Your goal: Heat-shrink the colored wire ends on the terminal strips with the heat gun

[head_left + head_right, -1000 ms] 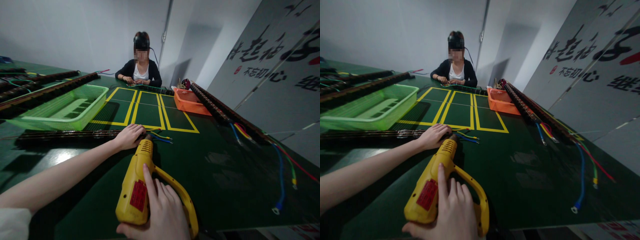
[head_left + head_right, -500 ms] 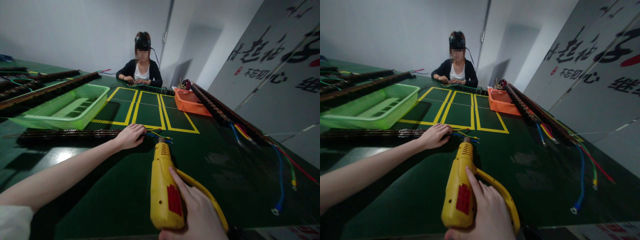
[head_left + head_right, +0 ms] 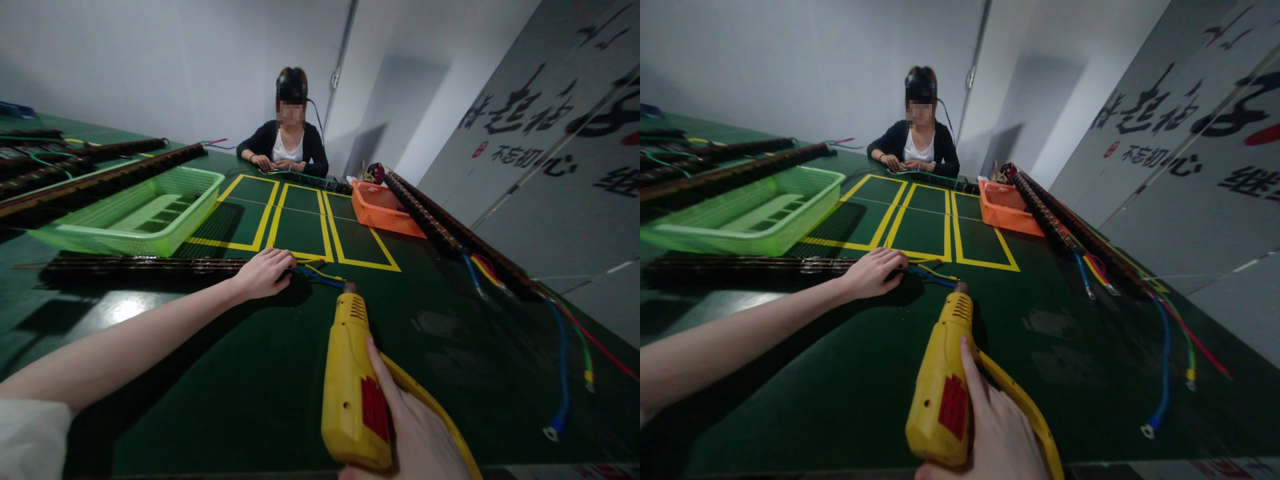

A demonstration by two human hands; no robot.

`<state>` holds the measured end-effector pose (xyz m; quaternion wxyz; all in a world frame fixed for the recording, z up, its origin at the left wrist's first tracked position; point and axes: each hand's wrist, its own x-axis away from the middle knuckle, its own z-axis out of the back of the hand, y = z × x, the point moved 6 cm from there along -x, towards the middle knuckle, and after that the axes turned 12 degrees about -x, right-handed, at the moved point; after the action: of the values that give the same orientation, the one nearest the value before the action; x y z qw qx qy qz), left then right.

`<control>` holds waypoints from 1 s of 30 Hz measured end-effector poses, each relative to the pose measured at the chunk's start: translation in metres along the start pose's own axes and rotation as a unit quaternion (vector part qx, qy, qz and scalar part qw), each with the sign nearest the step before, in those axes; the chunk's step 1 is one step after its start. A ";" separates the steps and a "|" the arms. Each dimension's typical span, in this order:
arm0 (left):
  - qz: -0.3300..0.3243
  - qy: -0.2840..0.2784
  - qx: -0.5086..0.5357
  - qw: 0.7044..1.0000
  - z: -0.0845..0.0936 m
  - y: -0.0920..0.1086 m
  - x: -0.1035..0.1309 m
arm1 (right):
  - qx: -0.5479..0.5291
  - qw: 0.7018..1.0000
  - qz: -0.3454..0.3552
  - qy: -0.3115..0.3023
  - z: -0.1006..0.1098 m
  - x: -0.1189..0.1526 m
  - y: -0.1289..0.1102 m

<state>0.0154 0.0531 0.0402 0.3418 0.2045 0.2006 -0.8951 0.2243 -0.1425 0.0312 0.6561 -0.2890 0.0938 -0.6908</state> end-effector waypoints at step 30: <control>0.001 -0.025 0.003 1.000 -0.002 -0.002 0.000 | -0.037 0.979 0.200 0.004 -0.030 -0.019 -0.085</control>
<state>0.0149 0.0556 0.0392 0.3470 0.1832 0.1886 -0.9002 0.1361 -0.1212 0.0448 0.7695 -0.2858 0.1776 -0.5429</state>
